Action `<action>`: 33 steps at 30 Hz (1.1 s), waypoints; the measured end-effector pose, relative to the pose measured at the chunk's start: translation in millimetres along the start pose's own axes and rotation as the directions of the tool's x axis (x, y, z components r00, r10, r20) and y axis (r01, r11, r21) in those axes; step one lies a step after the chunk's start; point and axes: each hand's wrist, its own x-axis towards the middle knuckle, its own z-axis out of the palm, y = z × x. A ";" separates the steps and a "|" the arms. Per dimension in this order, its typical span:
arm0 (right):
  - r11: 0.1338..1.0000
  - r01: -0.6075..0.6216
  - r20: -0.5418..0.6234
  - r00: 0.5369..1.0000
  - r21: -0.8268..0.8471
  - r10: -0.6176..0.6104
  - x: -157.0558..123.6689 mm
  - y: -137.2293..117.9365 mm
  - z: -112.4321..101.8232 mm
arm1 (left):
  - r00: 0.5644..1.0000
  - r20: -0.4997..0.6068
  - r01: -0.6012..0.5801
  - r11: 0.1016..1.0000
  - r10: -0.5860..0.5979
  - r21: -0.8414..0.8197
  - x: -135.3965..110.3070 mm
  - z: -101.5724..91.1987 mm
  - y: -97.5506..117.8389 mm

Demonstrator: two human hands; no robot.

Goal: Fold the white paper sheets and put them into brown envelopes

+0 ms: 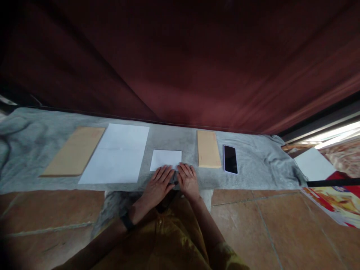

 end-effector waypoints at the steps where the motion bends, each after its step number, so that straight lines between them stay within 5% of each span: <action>1: 1.000 0.004 0.005 1.000 -0.001 -0.004 1.8 0.9 -0.1 | 1.000 0.000 -0.001 1.000 0.001 0.001 0.6 0.7 0.2; 14: 1.000 0.020 0.000 1.000 0.016 -0.020 42.8 13.1 7.3 | 1.000 -0.008 0.008 1.000 -0.008 -0.004 5.7 0.5 2.2; 33: 0.978 0.021 -0.038 0.999 0.209 -0.013 44.7 26.8 8.4 | 0.998 -0.014 0.056 0.998 -0.056 0.013 22.5 1.5 12.2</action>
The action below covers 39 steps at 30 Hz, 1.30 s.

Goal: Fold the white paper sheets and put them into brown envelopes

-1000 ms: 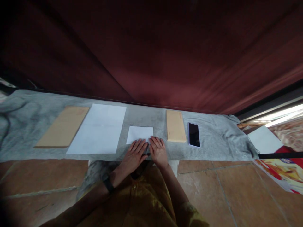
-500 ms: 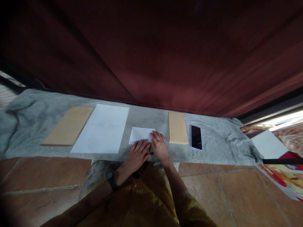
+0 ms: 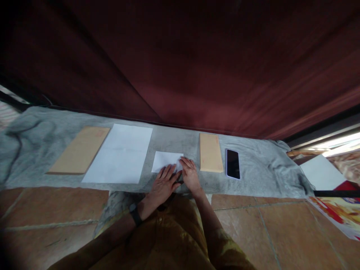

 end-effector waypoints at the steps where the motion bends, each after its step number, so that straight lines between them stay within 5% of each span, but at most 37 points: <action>1: 1.000 0.004 -0.001 1.000 0.002 -0.004 0.0 -0.1 -0.2 | 1.000 0.003 -0.001 1.000 0.001 -0.004 -1.1 -0.5 -1.5; 26: 0.998 0.011 -0.007 1.000 -0.060 -0.011 -1.5 -5.5 -0.1 | 0.994 -0.038 0.108 0.992 -0.105 0.069 -46.9 -16.4 -51.8; 39: 0.997 0.034 0.000 0.999 -0.064 -0.034 -0.1 -7.1 -1.2 | 0.999 -0.043 0.025 1.000 -0.025 0.009 11.3 0.3 -18.3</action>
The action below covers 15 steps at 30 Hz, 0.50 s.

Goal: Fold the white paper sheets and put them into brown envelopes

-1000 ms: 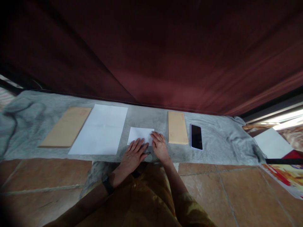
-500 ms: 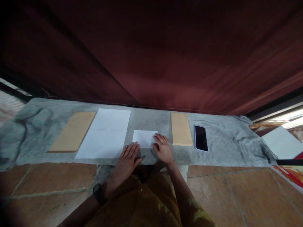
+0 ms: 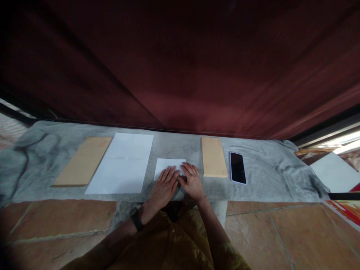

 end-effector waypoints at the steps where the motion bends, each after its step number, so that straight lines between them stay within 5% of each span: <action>1: 1.000 0.003 0.002 1.000 0.000 -0.003 0.1 0.2 0.1 | 1.000 0.000 0.013 1.000 -0.013 0.005 4.3 1.8 -0.6; 8: 1.000 -0.016 -0.005 1.000 -0.001 0.016 -0.4 2.8 4.3 | 0.992 0.030 0.121 0.992 -0.121 0.029 26.3 7.0 -10.5; 15: 1.000 -0.020 0.008 1.000 0.008 0.020 -0.5 4.4 5.0 | 0.982 -0.016 0.187 0.980 -0.186 0.062 15.7 6.6 -28.4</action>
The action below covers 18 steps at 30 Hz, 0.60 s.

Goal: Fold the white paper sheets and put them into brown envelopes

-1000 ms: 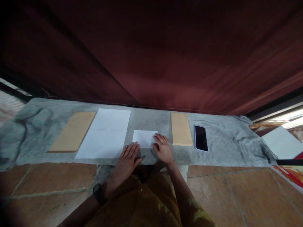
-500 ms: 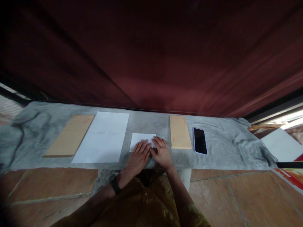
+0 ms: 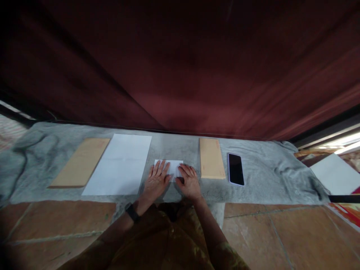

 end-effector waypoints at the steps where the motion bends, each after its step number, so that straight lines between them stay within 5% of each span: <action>1: 1.000 0.000 0.002 1.000 0.002 0.000 0.2 0.1 -0.2 | 1.000 -0.012 0.010 1.000 -0.010 0.000 -2.6 -0.5 -4.4; 10: 0.999 -0.011 -0.013 1.000 0.037 0.011 1.7 -1.5 -1.1 | 0.992 -0.123 0.036 0.999 -0.039 -0.020 -20.3 -0.7 -14.7; 18: 0.999 -0.022 -0.031 0.999 0.038 0.023 3.4 -3.0 -1.8 | 0.959 -0.023 -0.284 0.955 0.283 -0.085 -31.9 -8.9 24.4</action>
